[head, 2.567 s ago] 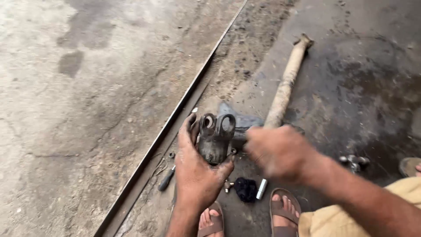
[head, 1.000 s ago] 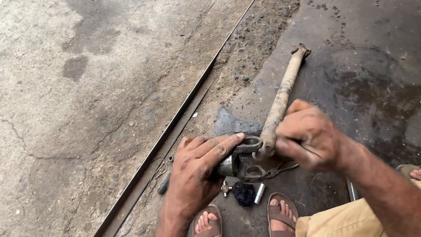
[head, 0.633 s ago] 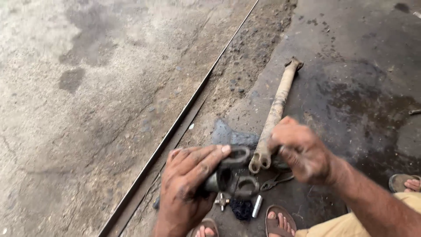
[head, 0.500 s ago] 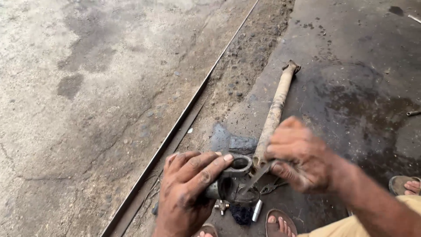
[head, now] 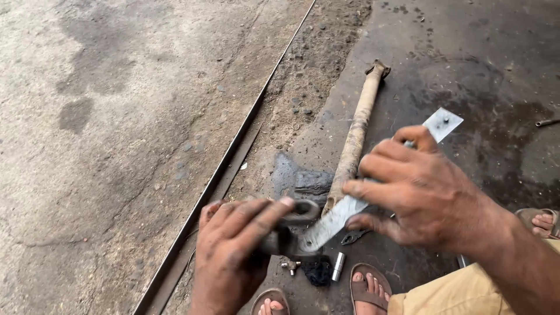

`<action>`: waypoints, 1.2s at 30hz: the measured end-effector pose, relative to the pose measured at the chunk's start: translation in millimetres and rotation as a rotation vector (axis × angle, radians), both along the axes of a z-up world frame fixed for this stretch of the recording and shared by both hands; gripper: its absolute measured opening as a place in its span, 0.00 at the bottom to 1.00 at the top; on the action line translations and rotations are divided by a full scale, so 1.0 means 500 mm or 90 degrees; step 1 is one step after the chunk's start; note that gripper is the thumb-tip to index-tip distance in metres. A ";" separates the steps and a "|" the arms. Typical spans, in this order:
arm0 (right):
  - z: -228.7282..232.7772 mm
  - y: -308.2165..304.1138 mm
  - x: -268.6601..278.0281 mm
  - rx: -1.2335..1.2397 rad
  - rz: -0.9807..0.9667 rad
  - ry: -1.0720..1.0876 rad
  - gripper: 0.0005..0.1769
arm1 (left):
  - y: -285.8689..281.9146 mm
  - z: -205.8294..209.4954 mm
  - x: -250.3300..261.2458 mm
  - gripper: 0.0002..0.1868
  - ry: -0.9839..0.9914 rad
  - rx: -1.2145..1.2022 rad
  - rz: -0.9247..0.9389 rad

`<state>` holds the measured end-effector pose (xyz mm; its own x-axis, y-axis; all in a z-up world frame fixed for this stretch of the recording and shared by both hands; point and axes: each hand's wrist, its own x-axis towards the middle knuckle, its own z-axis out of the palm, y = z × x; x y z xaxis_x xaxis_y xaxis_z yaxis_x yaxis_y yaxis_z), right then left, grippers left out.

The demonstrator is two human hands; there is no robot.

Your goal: The person sits on the ground and uses a flat file to scrape residue from a metal automotive component, rotating the part to work different surfaces, then wipes it with a dark cloth and handles small fasteners beside it.

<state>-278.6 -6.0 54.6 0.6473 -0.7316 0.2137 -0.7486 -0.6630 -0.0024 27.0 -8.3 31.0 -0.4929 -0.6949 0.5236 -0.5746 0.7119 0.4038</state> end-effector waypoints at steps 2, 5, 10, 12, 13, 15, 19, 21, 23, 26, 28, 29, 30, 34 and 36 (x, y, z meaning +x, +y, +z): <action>-0.021 -0.010 -0.017 -0.078 0.040 -0.075 0.24 | -0.004 -0.019 0.000 0.28 0.025 -0.007 0.025; -0.055 -0.028 -0.026 -0.006 -0.074 -0.150 0.23 | -0.009 -0.040 0.006 0.30 0.109 0.039 0.080; -0.075 -0.014 0.042 0.029 -0.180 -0.306 0.20 | 0.005 -0.066 -0.022 0.43 0.320 0.391 0.024; -0.065 -0.019 0.066 0.054 -0.228 -0.268 0.20 | 0.003 -0.065 -0.032 0.39 0.391 0.511 0.036; -0.059 -0.021 0.078 0.076 -0.273 -0.230 0.20 | 0.002 -0.063 -0.037 0.35 0.461 0.627 0.051; -0.071 -0.023 0.073 0.099 -0.346 -0.169 0.17 | 0.001 -0.087 -0.035 0.35 0.534 0.613 0.020; -0.086 -0.024 0.113 0.086 -0.367 -0.251 0.10 | -0.010 -0.118 -0.018 0.31 0.654 0.617 0.024; -0.103 -0.008 0.137 0.165 -0.298 -0.276 0.09 | -0.001 -0.140 -0.012 0.31 0.716 0.697 0.042; -0.109 0.004 0.141 0.239 -0.238 -0.295 0.14 | 0.005 -0.161 -0.016 0.31 0.779 0.785 0.051; -0.099 0.000 0.147 0.038 -0.113 -0.217 0.18 | 0.003 -0.159 -0.013 0.31 0.817 0.820 0.048; -0.079 0.003 0.159 0.086 -0.239 -0.150 0.14 | 0.004 -0.117 -0.021 0.31 0.537 0.713 0.190; -0.088 -0.001 0.158 0.087 -0.239 -0.153 0.14 | 0.004 -0.116 -0.020 0.31 0.534 0.712 0.192; -0.097 0.000 0.152 0.150 -0.252 -0.080 0.13 | 0.004 -0.117 -0.023 0.32 0.545 0.665 0.140; -0.100 0.002 0.113 -0.092 -0.248 0.085 0.25 | 0.020 -0.140 -0.018 0.29 0.435 0.500 0.117; -0.088 0.002 0.133 0.117 -0.283 0.030 0.17 | 0.022 -0.117 -0.023 0.29 0.419 0.555 0.135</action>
<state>-212.0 -4.8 10.7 0.2698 -0.9624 0.0331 -0.9613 -0.2712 -0.0494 15.6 2.5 -27.6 -0.1257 -0.9896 -0.0698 -0.1402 -0.0519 0.9888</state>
